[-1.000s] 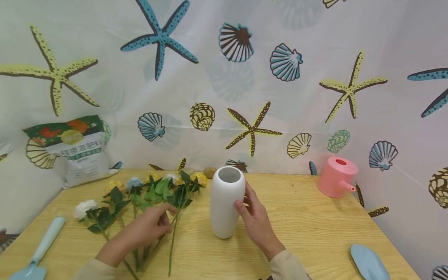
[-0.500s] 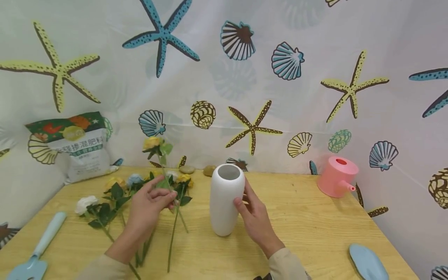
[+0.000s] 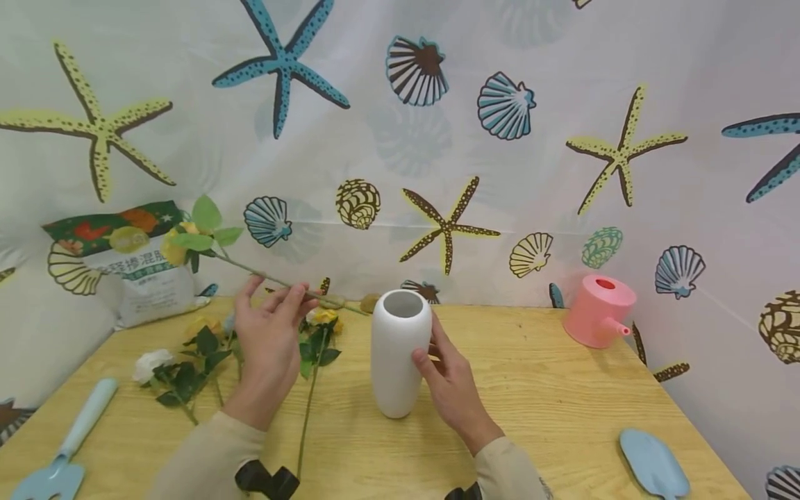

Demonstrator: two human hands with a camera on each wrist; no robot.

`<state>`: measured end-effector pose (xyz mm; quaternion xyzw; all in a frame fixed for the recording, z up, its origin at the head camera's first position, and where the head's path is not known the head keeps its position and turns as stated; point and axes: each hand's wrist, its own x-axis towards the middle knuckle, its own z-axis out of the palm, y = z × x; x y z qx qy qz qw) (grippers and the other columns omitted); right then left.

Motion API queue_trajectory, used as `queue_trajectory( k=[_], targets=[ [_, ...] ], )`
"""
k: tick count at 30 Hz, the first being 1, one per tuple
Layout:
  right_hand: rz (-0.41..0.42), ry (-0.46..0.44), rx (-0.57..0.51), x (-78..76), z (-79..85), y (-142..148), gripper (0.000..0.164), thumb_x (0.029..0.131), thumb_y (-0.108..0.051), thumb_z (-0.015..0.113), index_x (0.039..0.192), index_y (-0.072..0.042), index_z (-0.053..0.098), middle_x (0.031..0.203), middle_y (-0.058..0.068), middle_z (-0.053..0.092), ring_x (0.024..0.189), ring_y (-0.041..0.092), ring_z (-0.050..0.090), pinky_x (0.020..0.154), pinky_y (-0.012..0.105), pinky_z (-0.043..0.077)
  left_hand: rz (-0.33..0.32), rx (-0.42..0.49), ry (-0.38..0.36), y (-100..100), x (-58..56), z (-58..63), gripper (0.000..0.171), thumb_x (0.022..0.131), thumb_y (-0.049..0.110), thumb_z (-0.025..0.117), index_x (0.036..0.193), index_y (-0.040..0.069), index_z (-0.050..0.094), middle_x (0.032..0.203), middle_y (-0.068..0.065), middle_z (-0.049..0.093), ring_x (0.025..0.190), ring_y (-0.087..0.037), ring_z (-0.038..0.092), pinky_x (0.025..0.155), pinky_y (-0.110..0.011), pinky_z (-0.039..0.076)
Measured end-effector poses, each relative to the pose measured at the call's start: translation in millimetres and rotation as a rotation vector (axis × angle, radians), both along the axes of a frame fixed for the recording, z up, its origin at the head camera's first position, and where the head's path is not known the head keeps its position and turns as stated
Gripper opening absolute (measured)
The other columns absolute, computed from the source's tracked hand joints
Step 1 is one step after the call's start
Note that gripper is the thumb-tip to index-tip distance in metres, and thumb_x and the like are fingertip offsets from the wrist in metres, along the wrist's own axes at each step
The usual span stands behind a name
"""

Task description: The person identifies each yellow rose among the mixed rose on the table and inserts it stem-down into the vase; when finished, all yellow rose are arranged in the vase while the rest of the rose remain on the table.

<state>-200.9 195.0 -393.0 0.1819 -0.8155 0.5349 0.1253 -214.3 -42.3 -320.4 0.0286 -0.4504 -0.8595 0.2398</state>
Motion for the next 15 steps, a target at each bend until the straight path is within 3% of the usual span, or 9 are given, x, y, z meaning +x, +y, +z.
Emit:
queue_trajectory(
  k=[3,7,15],
  targets=[
    [-0.004,0.002,0.003,-1.7,0.7,-1,0.063,0.106,-0.02,0.052,0.162,-0.025,0.024,0.158,0.016,0.042,0.133,0.042,0.054,0.108,0.059,0.044,0.019,-0.006,0.058,7,-4.3,11.9,0.062,0.096,0.006,0.066,0.144,0.016,0.029,0.09,-0.008,0.067,0.074,-0.019,0.073,0.08,-0.032,0.061],
    [-0.011,0.002,0.006,-3.6,0.2,-3,0.064,0.105,-0.02,0.053,0.162,-0.026,0.023,0.157,0.015,0.043,0.132,0.042,0.056,0.107,0.058,0.045,0.03,-0.095,0.107,16,-7.2,23.6,0.061,0.096,0.005,0.067,0.144,0.015,0.031,0.09,-0.006,0.066,0.071,-0.017,0.071,0.077,-0.03,0.061],
    [-0.032,-0.026,-0.007,-2.3,-1.6,-2,0.065,0.105,-0.022,0.054,0.162,-0.029,0.023,0.152,0.021,0.049,0.132,0.044,0.055,0.105,0.06,0.047,-0.021,-0.369,0.144,31,-9.3,27.0,0.061,0.093,0.0,0.069,0.145,0.01,0.04,0.101,-0.019,0.071,0.072,-0.009,0.071,0.07,-0.024,0.06]
  ],
)
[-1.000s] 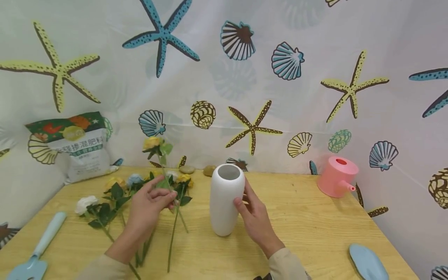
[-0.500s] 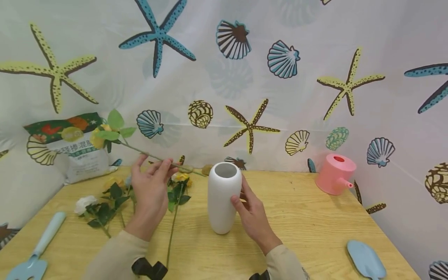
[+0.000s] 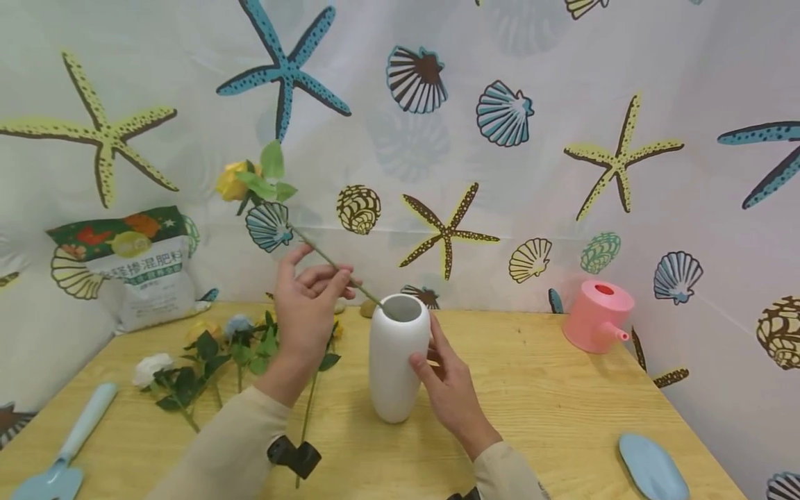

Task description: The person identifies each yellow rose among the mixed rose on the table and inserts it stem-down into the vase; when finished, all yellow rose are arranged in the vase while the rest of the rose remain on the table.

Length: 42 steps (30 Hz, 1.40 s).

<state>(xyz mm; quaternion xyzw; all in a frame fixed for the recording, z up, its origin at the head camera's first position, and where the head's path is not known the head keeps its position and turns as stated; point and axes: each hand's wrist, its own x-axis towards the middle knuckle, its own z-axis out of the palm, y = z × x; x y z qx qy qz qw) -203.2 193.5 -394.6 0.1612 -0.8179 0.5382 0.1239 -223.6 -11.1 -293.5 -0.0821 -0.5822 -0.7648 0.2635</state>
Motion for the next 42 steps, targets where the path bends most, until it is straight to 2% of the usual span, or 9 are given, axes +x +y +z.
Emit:
queue_trajectory(
  k=[3,7,9,14,19,23,30,36,42],
  targets=[
    [-0.009,0.001,-0.003,0.8,0.1,1,0.066,0.105,-0.022,0.055,0.162,-0.03,0.023,0.149,0.023,0.051,0.131,0.044,0.056,0.104,0.061,0.047,-0.051,-0.077,-0.021,5,-0.6,0.8,0.06,0.092,-0.002,0.07,0.144,0.008,0.042,0.104,-0.022,0.071,0.074,-0.007,0.07,0.069,-0.023,0.059],
    [-0.017,0.005,0.006,0.8,0.6,2,0.065,0.105,-0.022,0.055,0.162,-0.031,0.023,0.148,0.023,0.052,0.131,0.043,0.056,0.104,0.062,0.047,-0.096,-0.197,-0.062,10,-0.3,3.4,0.06,0.09,-0.001,0.072,0.143,0.009,0.045,0.101,-0.018,0.072,0.075,-0.01,0.069,0.066,-0.024,0.058],
    [-0.019,0.0,0.002,0.2,0.3,3,0.066,0.105,-0.022,0.055,0.161,-0.033,0.023,0.148,0.022,0.052,0.131,0.043,0.056,0.104,0.062,0.046,-0.094,-0.28,-0.068,11,-0.3,4.4,0.059,0.09,0.001,0.074,0.142,0.008,0.046,0.099,-0.016,0.073,0.078,-0.014,0.07,0.067,-0.026,0.058],
    [-0.006,-0.003,-0.01,-1.6,-1.5,5,0.067,0.105,-0.021,0.055,0.161,-0.035,0.022,0.15,0.021,0.051,0.133,0.042,0.055,0.106,0.062,0.045,-0.081,-0.473,-0.064,12,-0.8,4.6,0.06,0.088,0.006,0.077,0.14,0.007,0.046,0.092,-0.011,0.075,0.084,-0.023,0.069,0.082,-0.037,0.057],
    [0.0,-0.016,-0.024,-1.5,-0.8,6,0.067,0.105,-0.02,0.054,0.161,-0.035,0.021,0.151,0.022,0.05,0.135,0.042,0.052,0.106,0.062,0.044,-0.087,-0.564,-0.091,13,1.2,6.7,0.058,0.091,0.012,0.075,0.141,0.009,0.045,0.093,-0.008,0.075,0.087,-0.023,0.07,0.085,-0.042,0.057],
    [0.003,-0.023,-0.041,-0.2,-1.1,4,0.067,0.105,-0.02,0.055,0.161,-0.032,0.022,0.15,0.023,0.049,0.135,0.043,0.052,0.107,0.062,0.043,-0.07,-0.575,-0.127,12,3.8,10.2,0.046,0.096,0.023,0.07,0.135,0.011,0.052,0.097,-0.006,0.076,0.091,-0.022,0.069,0.082,-0.041,0.057],
    [-0.006,-0.03,-0.041,2.4,-4.7,2,0.066,0.104,-0.02,0.055,0.161,-0.031,0.023,0.151,0.024,0.048,0.134,0.043,0.053,0.107,0.062,0.044,-0.097,-0.457,-0.147,11,5.3,15.2,0.02,0.101,0.024,0.062,0.115,0.009,0.065,0.097,-0.009,0.075,0.086,-0.021,0.068,0.07,-0.035,0.059],
    [-0.018,-0.024,-0.022,1.7,-3.2,2,0.065,0.105,-0.022,0.055,0.161,-0.033,0.024,0.15,0.023,0.05,0.134,0.043,0.053,0.106,0.062,0.044,-0.075,-0.484,-0.141,16,7.8,14.8,0.017,0.098,0.019,0.066,0.107,0.005,0.071,0.096,-0.01,0.072,0.088,-0.02,0.068,0.079,-0.036,0.058],
    [0.0,-0.008,-0.02,0.0,-0.1,0,0.065,0.105,-0.02,0.055,0.162,-0.027,0.024,0.15,0.025,0.049,0.134,0.044,0.052,0.106,0.062,0.044,-0.014,-0.423,-0.162,22,4.5,7.1,0.014,0.093,0.017,0.073,0.1,0.005,0.072,0.096,-0.01,0.074,0.092,-0.023,0.068,0.087,-0.042,0.057]
  ],
)
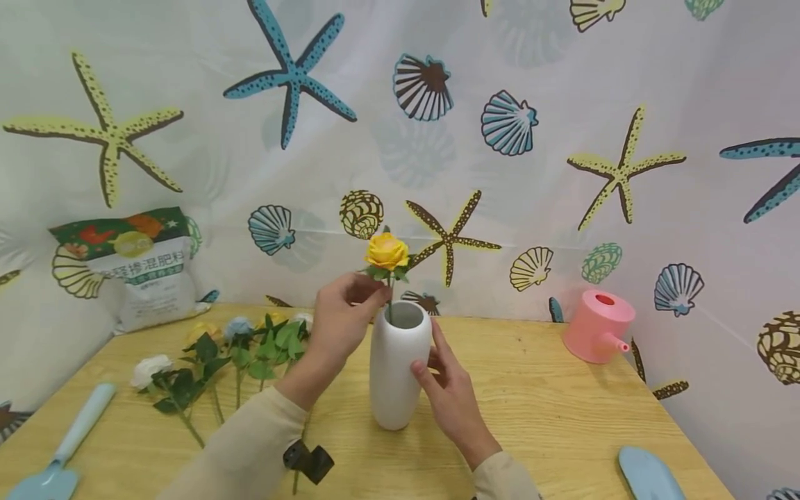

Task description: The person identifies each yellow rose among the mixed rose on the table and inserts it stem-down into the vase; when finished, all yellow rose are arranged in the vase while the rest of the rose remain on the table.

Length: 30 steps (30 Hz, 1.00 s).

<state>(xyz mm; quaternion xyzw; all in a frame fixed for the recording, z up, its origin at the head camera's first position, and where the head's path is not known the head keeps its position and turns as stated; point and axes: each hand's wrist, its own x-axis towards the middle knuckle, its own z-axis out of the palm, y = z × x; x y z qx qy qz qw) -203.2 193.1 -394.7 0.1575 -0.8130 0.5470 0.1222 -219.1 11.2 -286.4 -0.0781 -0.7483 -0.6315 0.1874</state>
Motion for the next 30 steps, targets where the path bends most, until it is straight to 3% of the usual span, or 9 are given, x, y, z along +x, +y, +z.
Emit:
queue_trajectory(
  k=[10,14,19,24,27,30],
  targets=[
    [0.002,-0.022,0.005,-1.8,3.0,-3,0.067,0.104,-0.022,0.056,0.162,-0.027,0.023,0.15,0.023,0.05,0.135,0.043,0.053,0.106,0.06,0.045,0.015,0.034,-0.014,1,-1.5,-6.7,0.01,0.091,0.015,0.076,0.098,0.008,0.073,0.096,-0.007,0.074,0.093,-0.02,0.067,0.086,-0.039,0.057],
    [0.008,-0.012,0.002,0.3,3.3,-4,0.066,0.104,-0.02,0.056,0.162,-0.025,0.024,0.15,0.024,0.05,0.134,0.044,0.053,0.105,0.06,0.046,-0.016,0.05,0.025,-6,-2.0,-12.3,0.011,0.09,0.013,0.076,0.099,0.007,0.073,0.097,-0.008,0.074,0.092,-0.02,0.068,0.085,-0.038,0.057],
    [0.006,-0.036,0.004,2.8,3.4,-5,0.066,0.104,-0.022,0.056,0.162,-0.024,0.024,0.151,0.025,0.048,0.136,0.044,0.051,0.107,0.06,0.045,-0.061,0.103,0.002,-25,-4.8,-25.8,0.012,0.089,0.009,0.075,0.1,0.004,0.073,0.098,-0.01,0.073,0.088,-0.017,0.066,0.079,-0.03,0.056],
    [-0.022,-0.062,0.01,3.5,2.1,-4,0.066,0.104,-0.025,0.057,0.162,-0.023,0.025,0.154,0.022,0.046,0.139,0.044,0.048,0.108,0.06,0.043,-0.061,0.132,-0.08,-50,-7.9,-42.5,0.013,0.09,0.008,0.074,0.101,0.002,0.071,0.096,-0.011,0.073,0.081,-0.013,0.067,0.071,-0.026,0.055],
    [-0.019,-0.063,0.002,2.9,1.5,-3,0.065,0.104,-0.024,0.057,0.161,-0.02,0.026,0.156,0.02,0.043,0.14,0.043,0.046,0.109,0.059,0.042,-0.053,0.139,-0.178,-65,-7.0,-54.8,0.012,0.092,0.007,0.072,0.103,0.002,0.071,0.095,-0.01,0.073,0.077,-0.014,0.069,0.068,-0.025,0.054],
    [-0.014,-0.063,-0.002,1.5,1.1,-2,0.065,0.104,-0.022,0.057,0.161,-0.018,0.027,0.157,0.02,0.042,0.141,0.043,0.045,0.11,0.058,0.041,-0.051,0.071,-0.292,-77,-3.9,-70.0,0.013,0.094,0.008,0.069,0.105,0.002,0.07,0.098,-0.01,0.072,0.075,-0.017,0.071,0.067,-0.027,0.055]
  ],
)
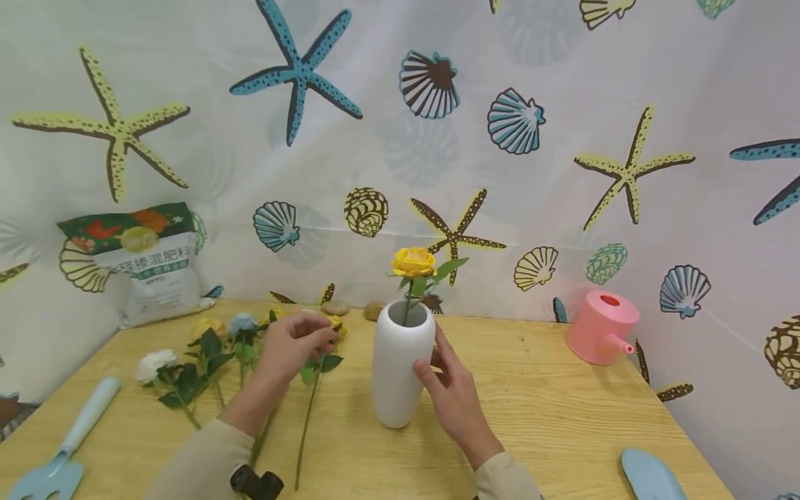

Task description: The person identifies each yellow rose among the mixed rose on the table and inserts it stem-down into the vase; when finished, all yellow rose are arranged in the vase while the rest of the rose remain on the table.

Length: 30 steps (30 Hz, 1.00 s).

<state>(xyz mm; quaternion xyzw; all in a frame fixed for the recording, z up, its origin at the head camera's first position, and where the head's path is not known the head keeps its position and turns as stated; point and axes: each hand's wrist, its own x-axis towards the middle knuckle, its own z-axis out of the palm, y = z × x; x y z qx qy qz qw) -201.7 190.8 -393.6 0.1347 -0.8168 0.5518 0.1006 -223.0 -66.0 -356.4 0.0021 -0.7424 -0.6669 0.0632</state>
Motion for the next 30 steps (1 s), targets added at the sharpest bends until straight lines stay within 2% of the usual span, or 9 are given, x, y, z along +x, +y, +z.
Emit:
queue_trajectory(
  k=[4,7,10,13,19,23,30],
  targets=[
    [-0.003,-0.002,-0.002,-0.8,0.1,1,0.064,0.104,-0.022,0.057,0.161,-0.018,0.028,0.158,0.018,0.041,0.142,0.042,0.044,0.112,0.056,0.04,-0.033,-0.213,-0.094,-11,4.5,-17.8,0.021,0.095,0.016,0.068,0.112,0.003,0.068,0.102,-0.012,0.07,0.078,-0.022,0.07,0.07,-0.035,0.056],
    [-0.002,-0.008,0.002,-1.5,0.3,0,0.064,0.104,-0.024,0.057,0.161,-0.018,0.028,0.16,0.016,0.04,0.143,0.041,0.044,0.112,0.056,0.039,-0.048,-0.367,-0.127,-17,8.7,-24.5,0.03,0.095,0.022,0.069,0.118,0.003,0.065,0.105,-0.014,0.069,0.085,-0.025,0.069,0.071,-0.039,0.055],
    [-0.003,-0.008,0.007,-2.3,-0.6,1,0.064,0.104,-0.025,0.057,0.16,-0.018,0.028,0.16,0.015,0.04,0.143,0.041,0.044,0.112,0.056,0.039,-0.061,-0.457,-0.151,-22,12.5,-28.1,0.037,0.094,0.023,0.069,0.124,0.001,0.063,0.11,-0.016,0.069,0.088,-0.025,0.067,0.07,-0.04,0.055],
    [-0.001,-0.003,0.005,-2.7,-1.6,1,0.064,0.104,-0.024,0.057,0.16,-0.018,0.029,0.16,0.015,0.04,0.143,0.041,0.044,0.112,0.057,0.039,-0.081,-0.48,-0.177,-23,14.4,-32.2,0.043,0.094,0.023,0.069,0.129,-0.001,0.059,0.112,-0.018,0.07,0.082,-0.023,0.068,0.065,-0.039,0.055],
    [0.011,0.009,0.0,-3.1,-2.9,2,0.063,0.104,-0.023,0.057,0.16,-0.016,0.029,0.16,0.015,0.04,0.143,0.041,0.044,0.112,0.058,0.039,-0.078,-0.462,-0.188,-21,13.5,-37.9,0.046,0.093,0.018,0.069,0.132,-0.003,0.057,0.113,-0.021,0.069,0.071,-0.02,0.066,0.058,-0.034,0.054],
    [0.013,0.008,-0.003,-3.1,-3.1,2,0.063,0.104,-0.024,0.056,0.16,-0.016,0.029,0.16,0.015,0.04,0.143,0.042,0.044,0.112,0.058,0.039,-0.064,-0.493,-0.183,-21,11.7,-41.9,0.046,0.09,0.015,0.072,0.13,-0.003,0.057,0.109,-0.02,0.07,0.077,-0.022,0.067,0.062,-0.036,0.055],
    [0.006,-0.003,-0.007,-3.0,-2.5,2,0.063,0.104,-0.022,0.057,0.16,-0.018,0.03,0.159,0.014,0.041,0.141,0.041,0.046,0.111,0.058,0.041,-0.06,-0.576,-0.12,-19,8.9,-47.9,0.05,0.085,0.008,0.077,0.128,-0.006,0.057,0.099,-0.016,0.07,0.085,-0.026,0.067,0.073,-0.042,0.056]
  ],
)
